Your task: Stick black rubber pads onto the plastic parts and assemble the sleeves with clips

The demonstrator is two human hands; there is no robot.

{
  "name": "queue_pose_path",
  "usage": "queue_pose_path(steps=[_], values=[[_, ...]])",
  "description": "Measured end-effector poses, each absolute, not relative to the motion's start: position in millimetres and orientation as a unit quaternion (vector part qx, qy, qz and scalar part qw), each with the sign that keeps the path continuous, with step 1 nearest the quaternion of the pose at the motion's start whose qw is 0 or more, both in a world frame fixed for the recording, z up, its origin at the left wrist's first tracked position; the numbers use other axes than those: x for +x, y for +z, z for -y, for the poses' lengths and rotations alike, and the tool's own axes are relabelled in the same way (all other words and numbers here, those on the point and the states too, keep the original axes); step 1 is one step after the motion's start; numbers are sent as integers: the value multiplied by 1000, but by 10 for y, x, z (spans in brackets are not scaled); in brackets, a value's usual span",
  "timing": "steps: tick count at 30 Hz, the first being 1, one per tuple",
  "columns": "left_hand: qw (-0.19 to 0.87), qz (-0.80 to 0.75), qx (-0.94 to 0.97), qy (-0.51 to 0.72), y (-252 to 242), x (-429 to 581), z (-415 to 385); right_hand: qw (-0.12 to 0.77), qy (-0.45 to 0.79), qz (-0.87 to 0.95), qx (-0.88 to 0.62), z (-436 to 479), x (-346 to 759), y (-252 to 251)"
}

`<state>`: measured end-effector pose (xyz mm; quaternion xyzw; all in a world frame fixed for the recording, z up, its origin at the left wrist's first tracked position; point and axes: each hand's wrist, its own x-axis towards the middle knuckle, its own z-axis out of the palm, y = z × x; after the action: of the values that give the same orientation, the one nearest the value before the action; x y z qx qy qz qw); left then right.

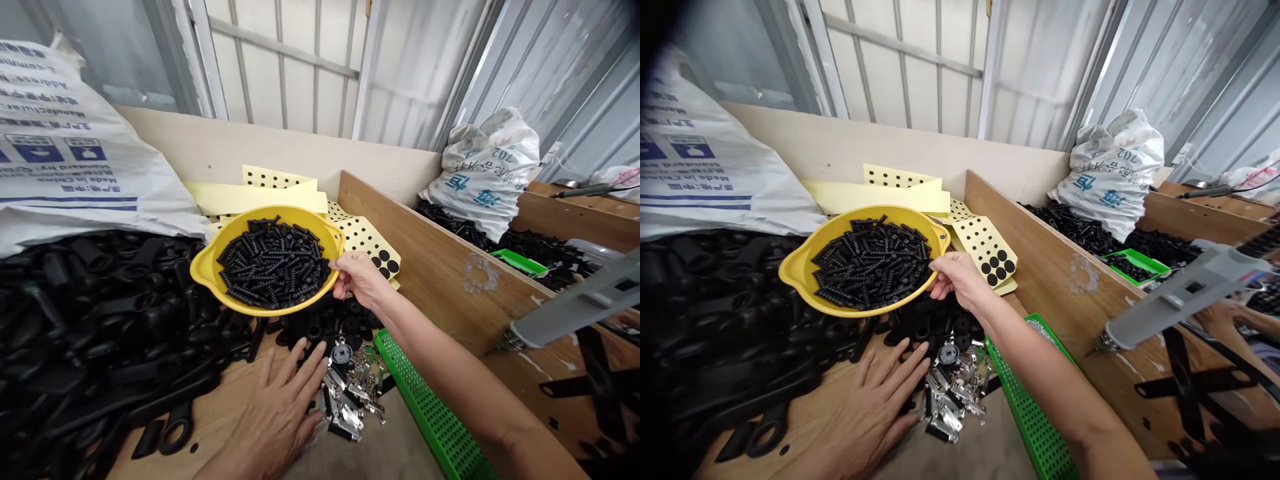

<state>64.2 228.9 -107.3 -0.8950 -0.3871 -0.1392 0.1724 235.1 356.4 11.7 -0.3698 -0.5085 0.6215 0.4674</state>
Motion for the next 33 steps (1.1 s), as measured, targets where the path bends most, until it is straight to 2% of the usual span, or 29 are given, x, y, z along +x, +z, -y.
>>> queue_pose_path(steps=[5,11,17,33], values=[[137,385,-907,-101,-1086,588,-2473,470,618,507,-374,-3496,2404,125],[136,436,-880,-133,-1067,458,-2574,472,617,503,-379,-3441,2507,149],[50,394,-903,-165,-980,1014,-2684,481,618,499,-370,-3415,2522,131],[-8,382,-905,-185,-915,1189,-2754,488,615,486,-384,-3348,2544,52]])
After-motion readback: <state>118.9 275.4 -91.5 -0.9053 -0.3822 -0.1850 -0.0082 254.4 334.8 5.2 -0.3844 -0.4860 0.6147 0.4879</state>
